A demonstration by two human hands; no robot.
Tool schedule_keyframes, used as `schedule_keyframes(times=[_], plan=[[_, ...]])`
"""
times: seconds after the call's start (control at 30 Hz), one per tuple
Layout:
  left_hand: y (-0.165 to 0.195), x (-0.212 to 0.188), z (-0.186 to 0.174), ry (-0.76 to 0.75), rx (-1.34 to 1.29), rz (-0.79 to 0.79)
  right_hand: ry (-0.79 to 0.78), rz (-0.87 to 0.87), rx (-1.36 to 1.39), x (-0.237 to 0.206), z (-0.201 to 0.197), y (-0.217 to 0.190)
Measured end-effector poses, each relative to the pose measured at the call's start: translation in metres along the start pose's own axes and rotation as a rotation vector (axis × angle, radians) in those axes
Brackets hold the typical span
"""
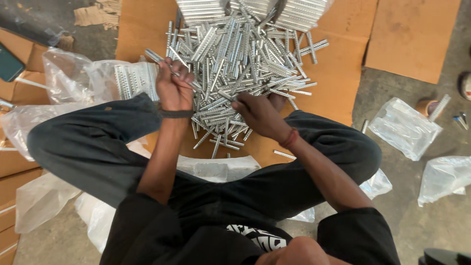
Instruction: The person sits cross-legged on the floor and repeatedly picks up small metal rods from a large pile, briefly handling them before placing them into a separate stack. The person continues this repetitive sorting process throughout the clip.
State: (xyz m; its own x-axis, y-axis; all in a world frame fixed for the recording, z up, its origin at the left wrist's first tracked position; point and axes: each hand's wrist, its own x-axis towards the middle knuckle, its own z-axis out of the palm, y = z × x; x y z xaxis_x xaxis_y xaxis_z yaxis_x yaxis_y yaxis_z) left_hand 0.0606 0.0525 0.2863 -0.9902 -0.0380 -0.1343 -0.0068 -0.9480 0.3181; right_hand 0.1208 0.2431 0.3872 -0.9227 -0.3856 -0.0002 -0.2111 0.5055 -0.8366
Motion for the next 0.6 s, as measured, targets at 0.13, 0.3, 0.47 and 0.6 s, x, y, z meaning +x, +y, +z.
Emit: schedule_keyframes(times=[0.13,0.3,0.47,0.6], plan=[[-0.023,-0.01,0.01,0.019,-0.04,-0.054,0.002,0.025,0.004,-0.003,0.007,0.009],[-0.049,-0.028,0.02,0.02,-0.049,0.064,0.147,-0.072,-0.269,-0.01,0.026,0.02],[-0.046,-0.021,0.016,-0.215,-0.137,-0.098,-0.313,0.469,1.008,-0.012,0.028,0.041],[-0.03,0.014,-0.019,-0.117,0.037,-0.185,-0.434,0.858,1.215,-0.014,0.022,0.047]])
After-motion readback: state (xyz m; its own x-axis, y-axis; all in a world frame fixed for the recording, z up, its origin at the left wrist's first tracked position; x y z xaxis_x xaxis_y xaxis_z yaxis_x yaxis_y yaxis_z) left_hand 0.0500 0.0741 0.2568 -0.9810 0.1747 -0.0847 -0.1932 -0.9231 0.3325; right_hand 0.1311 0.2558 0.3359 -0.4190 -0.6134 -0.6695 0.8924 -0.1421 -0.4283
